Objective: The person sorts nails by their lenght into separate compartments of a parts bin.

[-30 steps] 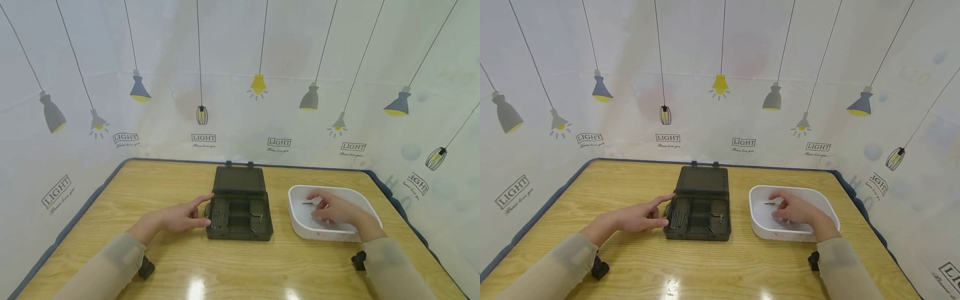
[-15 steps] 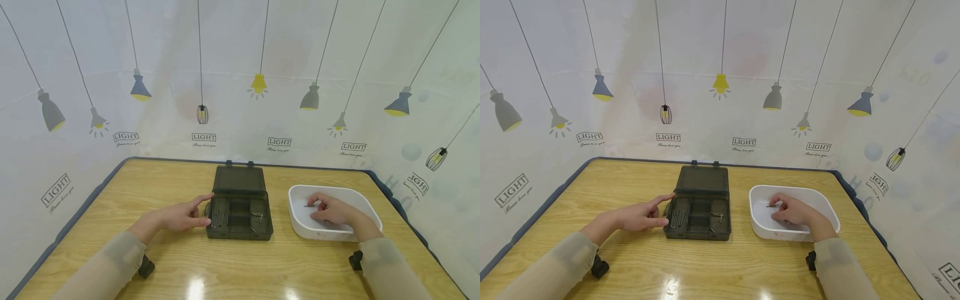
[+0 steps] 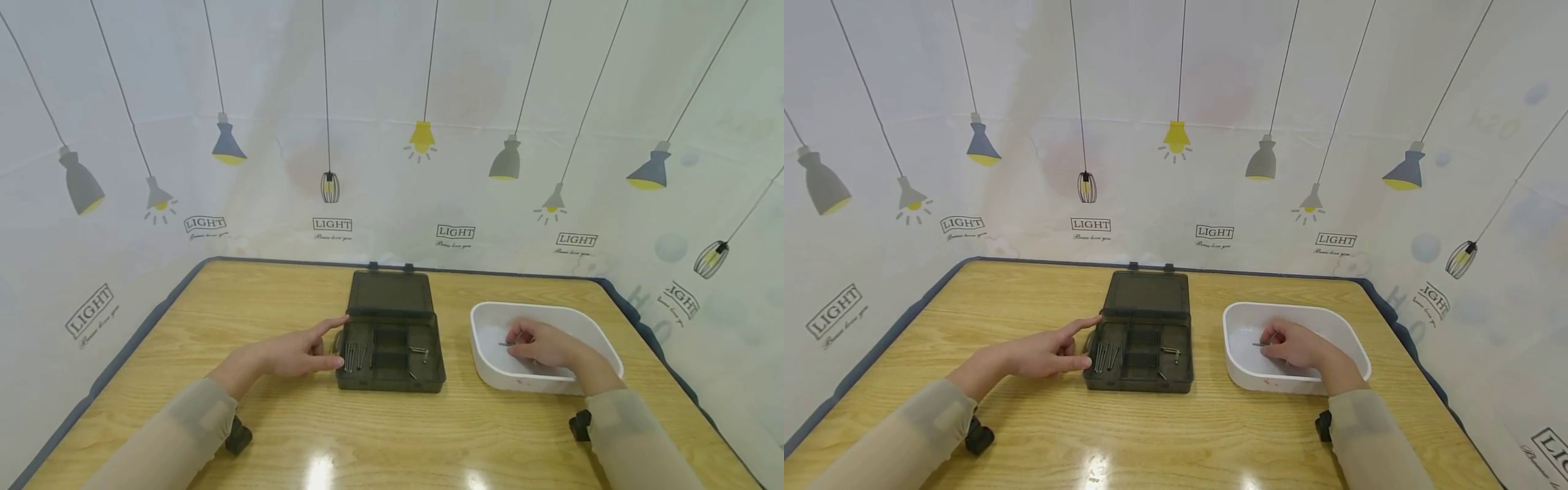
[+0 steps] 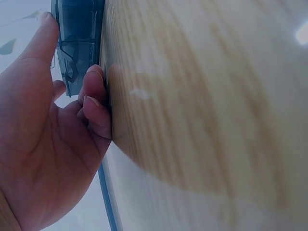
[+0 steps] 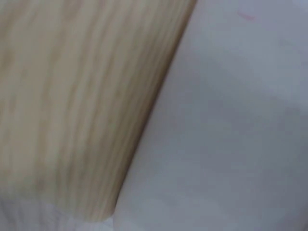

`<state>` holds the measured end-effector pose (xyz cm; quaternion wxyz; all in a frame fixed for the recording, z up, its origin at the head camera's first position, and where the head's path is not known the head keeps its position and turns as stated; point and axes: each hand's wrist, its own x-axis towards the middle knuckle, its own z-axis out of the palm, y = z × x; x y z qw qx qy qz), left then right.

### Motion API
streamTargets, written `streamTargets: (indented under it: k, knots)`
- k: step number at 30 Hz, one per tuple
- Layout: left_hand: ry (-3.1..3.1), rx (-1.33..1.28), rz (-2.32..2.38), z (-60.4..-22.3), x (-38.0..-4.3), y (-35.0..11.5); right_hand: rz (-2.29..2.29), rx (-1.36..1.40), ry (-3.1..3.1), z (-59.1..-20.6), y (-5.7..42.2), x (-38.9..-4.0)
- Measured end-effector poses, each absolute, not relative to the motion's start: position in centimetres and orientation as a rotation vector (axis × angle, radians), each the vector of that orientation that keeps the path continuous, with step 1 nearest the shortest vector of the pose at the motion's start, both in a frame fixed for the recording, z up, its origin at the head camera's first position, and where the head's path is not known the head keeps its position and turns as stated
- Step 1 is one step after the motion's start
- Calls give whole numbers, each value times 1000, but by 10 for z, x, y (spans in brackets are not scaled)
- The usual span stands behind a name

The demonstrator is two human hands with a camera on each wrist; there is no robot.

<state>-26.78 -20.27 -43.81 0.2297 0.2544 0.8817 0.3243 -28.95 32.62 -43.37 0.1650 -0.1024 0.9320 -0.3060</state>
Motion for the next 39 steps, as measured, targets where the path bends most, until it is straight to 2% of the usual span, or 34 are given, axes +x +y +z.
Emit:
streamTargets:
  k: [39]
  knots:
    - [2419,706,889,-441,-270,-204,-894,-297,2705,-429,325,-289]
